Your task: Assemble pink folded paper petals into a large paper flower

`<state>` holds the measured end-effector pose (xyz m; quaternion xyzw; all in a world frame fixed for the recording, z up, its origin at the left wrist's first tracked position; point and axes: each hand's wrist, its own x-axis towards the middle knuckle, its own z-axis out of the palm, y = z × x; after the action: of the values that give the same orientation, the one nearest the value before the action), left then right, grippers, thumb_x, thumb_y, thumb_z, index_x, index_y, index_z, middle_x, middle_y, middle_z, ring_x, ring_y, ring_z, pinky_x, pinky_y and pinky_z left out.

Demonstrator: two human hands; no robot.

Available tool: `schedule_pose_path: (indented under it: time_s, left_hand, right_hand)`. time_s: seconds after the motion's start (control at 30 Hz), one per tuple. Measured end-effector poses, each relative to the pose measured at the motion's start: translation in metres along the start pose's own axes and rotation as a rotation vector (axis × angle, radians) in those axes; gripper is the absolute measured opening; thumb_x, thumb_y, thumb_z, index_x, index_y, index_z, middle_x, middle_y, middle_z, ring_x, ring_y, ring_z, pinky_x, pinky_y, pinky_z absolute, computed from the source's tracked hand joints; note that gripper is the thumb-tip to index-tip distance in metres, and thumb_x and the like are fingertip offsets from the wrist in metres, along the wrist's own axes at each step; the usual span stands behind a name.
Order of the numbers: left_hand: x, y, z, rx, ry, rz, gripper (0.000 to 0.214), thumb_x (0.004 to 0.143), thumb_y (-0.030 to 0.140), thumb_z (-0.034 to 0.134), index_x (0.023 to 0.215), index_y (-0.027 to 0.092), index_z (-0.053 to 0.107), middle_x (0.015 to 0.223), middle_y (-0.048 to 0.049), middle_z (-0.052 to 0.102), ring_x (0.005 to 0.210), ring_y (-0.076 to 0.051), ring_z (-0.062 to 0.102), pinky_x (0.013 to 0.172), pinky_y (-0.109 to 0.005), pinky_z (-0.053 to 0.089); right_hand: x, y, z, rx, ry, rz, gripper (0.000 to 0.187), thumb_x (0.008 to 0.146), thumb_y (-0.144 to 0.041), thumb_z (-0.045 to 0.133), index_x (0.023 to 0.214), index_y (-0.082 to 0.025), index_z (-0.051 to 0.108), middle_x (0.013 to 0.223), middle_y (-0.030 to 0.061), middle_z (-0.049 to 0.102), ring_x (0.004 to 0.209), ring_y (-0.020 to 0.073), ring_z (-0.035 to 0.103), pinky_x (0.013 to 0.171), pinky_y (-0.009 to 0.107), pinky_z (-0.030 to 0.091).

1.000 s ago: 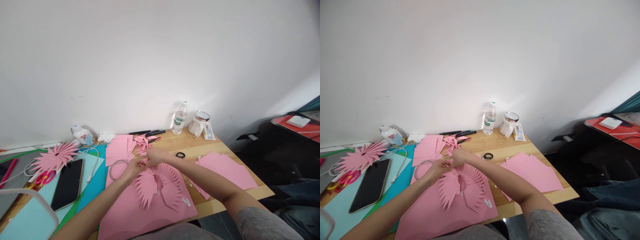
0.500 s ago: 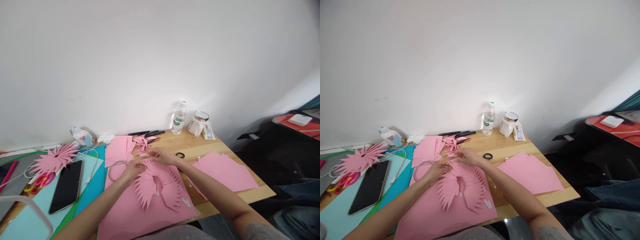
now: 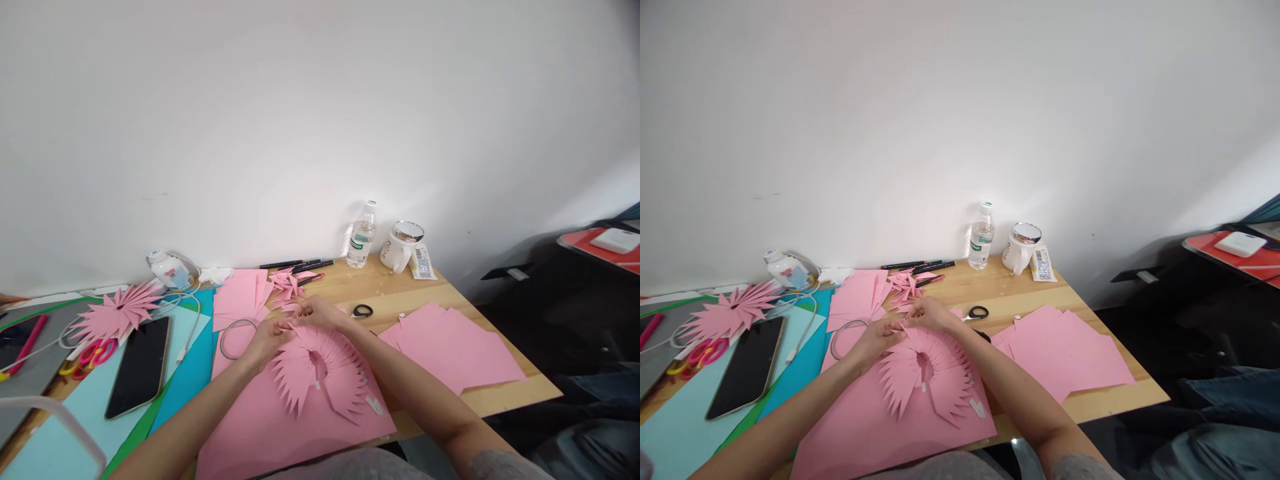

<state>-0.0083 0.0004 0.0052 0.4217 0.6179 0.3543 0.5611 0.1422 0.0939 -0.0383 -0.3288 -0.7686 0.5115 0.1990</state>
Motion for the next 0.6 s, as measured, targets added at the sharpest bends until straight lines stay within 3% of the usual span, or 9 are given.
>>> schedule_pose_path:
  time_s: [0.43,0.6]
  left_hand:
    - [0.0001,-0.0042,0.0007,0.020,-0.101,-0.013,0.033,0.050,0.039,0.075,0.062,0.013,0.058,0.048,0.0028,0.049,0.044,-0.007,0.036,0.045,-0.021,0.021]
    - [-0.0001,-0.0070,0.0021,0.016,-0.071,-0.020,0.034,0.051,0.041,0.074,0.064,0.014,0.057,0.049,0.0035,0.048,0.043,-0.007,0.035,0.044,-0.021,0.020]
  right_hand:
    - [0.0005,0.0062,0.0088,0.062,0.089,0.024,0.021,0.068,-0.034,0.063,0.068,-0.013,0.068,0.065,0.0014,0.065,0.060,0.0124,0.055,0.054,0.021,0.038]
    - [-0.0011,0.0047,0.0064,0.103,0.087,0.025,0.020,0.066,-0.032,0.065,0.068,-0.013,0.067,0.063,0.0011,0.064,0.059,0.0119,0.054,0.055,0.021,0.040]
